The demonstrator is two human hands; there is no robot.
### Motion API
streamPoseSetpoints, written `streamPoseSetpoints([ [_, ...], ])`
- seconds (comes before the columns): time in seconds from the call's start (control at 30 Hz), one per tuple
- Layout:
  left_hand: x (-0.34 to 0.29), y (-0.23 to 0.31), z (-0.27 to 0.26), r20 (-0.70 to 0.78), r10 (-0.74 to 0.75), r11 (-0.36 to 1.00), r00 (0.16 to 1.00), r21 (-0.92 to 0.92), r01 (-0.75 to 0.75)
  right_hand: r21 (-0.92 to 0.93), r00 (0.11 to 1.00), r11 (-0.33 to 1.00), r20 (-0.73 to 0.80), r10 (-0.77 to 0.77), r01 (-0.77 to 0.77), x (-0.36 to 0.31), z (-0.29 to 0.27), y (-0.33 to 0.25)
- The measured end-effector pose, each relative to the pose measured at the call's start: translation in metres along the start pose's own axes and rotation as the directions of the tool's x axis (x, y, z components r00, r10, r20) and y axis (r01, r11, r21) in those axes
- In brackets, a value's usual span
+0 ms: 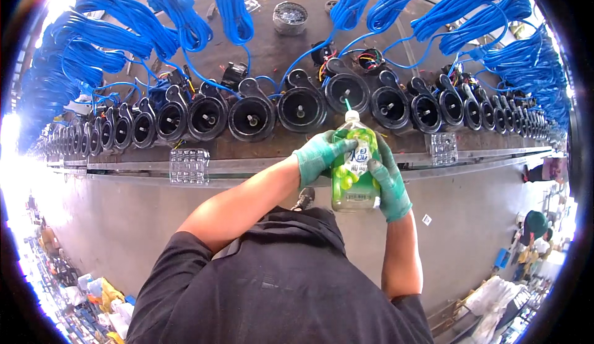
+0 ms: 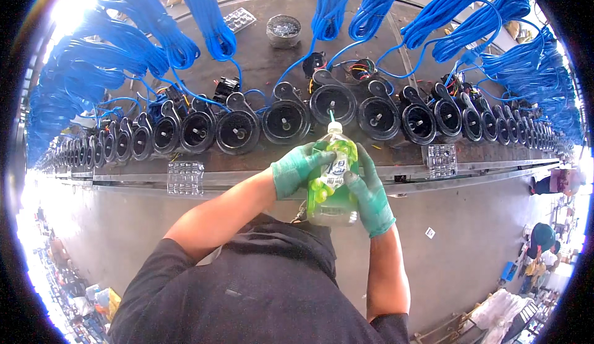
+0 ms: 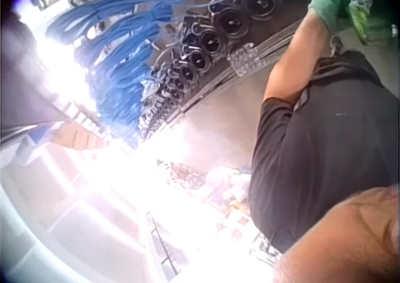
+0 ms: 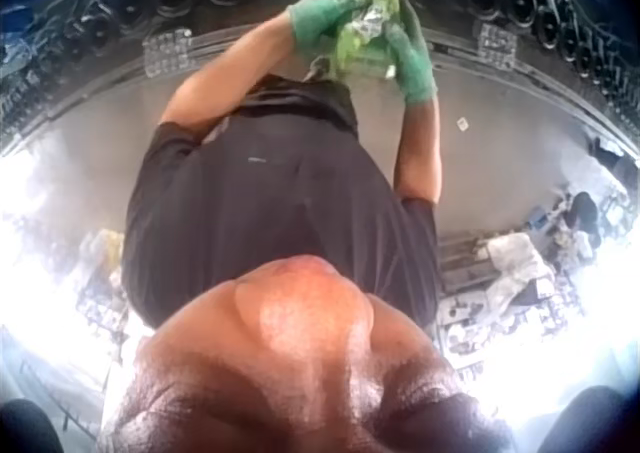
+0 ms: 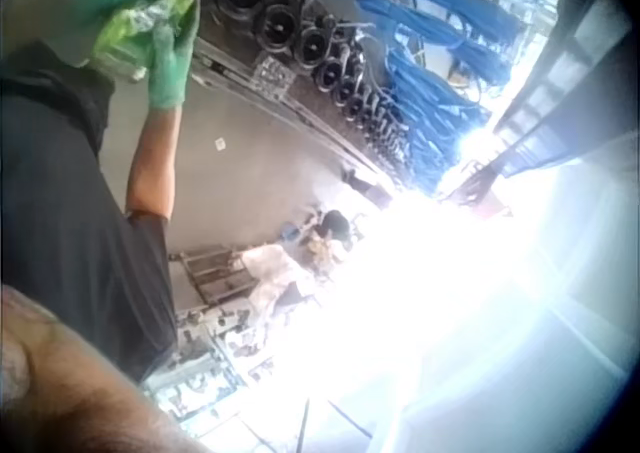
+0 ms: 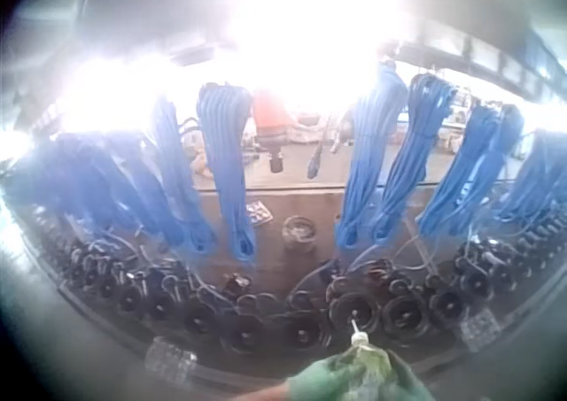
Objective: The person applies a liquid from a squeeze bottle onto a component at an assembly station. They hold the bottle with both hands, using a green gloved hand to guide the nozzle and apply the substance across the surface of the object.
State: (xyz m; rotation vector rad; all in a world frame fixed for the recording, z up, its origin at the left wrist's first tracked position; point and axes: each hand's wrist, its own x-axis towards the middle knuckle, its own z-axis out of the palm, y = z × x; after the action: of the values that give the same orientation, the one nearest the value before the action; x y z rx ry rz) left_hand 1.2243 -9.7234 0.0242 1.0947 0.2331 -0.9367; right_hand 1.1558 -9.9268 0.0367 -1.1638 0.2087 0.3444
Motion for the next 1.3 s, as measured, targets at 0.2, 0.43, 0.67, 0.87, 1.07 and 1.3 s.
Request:
streamPoseSetpoints([
  [0.2, 0.022, 0.002, -0.004, -0.034, -0.046, 0.996, 0.998, -0.078, 0.043, 0.023, 1.0, 1.0, -0.006, 0.019, -0.019, 0.019, -0.013, 0.004],
  [0.43, 0.021, 0.0, -0.003, -0.017, 0.005, 0.984, 1.0, -0.177, -0.007, -0.003, 0.996, 0.997, -0.047, 0.074, -0.074, 0.015, -0.003, -0.009],
  [0.67, 0.027, -0.004, 0.002, 0.078, 0.025, 0.998, 0.997, -0.064, -0.02, -0.11, 0.995, 0.994, -0.096, -0.016, 0.006, -0.006, 0.005, -0.017],
  [0.87, 0.046, -0.008, 0.028, 0.145, -0.046, 0.999, 0.988, 0.029, 0.042, -0.111, 0.984, 0.992, -0.158, -0.084, 0.067, -0.026, -0.018, -0.018],
  [1.07, 0.075, -0.026, 0.049, 0.205, -0.053, 0.997, 0.977, 0.061, 0.041, -0.05, 0.98, 0.998, -0.194, -0.042, 0.033, -0.032, -0.052, -0.019],
  [1.3, 0.071, -0.025, 0.08, 0.077, -0.002, 0.995, 0.997, -0.102, 0.01, -0.055, 0.995, 0.997, -0.09, 0.039, -0.044, -0.018, -0.095, -0.033],
])
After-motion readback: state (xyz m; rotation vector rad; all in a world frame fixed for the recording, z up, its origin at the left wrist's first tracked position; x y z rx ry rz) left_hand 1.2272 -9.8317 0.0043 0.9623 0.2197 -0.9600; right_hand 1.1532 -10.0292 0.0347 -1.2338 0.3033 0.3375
